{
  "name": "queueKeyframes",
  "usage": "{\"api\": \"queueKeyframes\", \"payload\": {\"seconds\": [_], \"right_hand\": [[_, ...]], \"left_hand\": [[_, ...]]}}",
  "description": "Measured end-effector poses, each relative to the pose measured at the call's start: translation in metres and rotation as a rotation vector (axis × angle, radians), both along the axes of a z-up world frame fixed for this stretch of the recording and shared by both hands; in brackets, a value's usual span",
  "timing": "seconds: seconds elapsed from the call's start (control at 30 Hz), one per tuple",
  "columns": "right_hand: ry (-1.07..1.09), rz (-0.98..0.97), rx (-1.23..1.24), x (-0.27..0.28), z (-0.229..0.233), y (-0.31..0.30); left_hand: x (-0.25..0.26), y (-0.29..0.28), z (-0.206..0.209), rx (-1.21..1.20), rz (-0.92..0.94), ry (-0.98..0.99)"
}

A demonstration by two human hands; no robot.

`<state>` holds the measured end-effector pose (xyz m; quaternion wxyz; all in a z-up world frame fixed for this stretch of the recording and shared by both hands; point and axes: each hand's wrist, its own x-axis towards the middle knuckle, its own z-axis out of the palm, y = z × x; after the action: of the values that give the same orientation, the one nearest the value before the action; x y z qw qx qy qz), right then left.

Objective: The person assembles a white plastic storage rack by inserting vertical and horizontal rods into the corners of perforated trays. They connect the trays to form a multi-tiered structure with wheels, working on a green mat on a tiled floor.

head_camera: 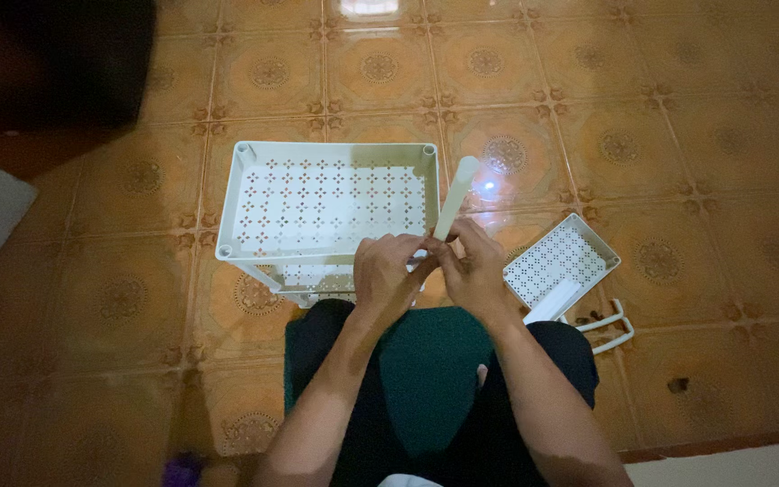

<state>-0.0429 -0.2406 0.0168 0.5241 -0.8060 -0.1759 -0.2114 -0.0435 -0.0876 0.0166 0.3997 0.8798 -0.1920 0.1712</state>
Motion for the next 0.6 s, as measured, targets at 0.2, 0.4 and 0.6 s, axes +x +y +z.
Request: {"api": "queueKeyframes", "payload": {"seconds": [0.2,0.4,0.6], "right_hand": [[0.049,0.194,0.071,0.005,-0.001,-0.013],[0.026,0.093,0.075,0.008,-0.017,-0.013],[0.002,-0.047,0.062,0.003,-0.022,-0.001]], "left_hand": [[0.001,0.001,-0.002,0.04,0.006,0.069],[0.001,0.0,-0.005,0.023,0.01,0.11],[-0.001,-0.001,-0.007,0.009,0.025,-0.002]]}}
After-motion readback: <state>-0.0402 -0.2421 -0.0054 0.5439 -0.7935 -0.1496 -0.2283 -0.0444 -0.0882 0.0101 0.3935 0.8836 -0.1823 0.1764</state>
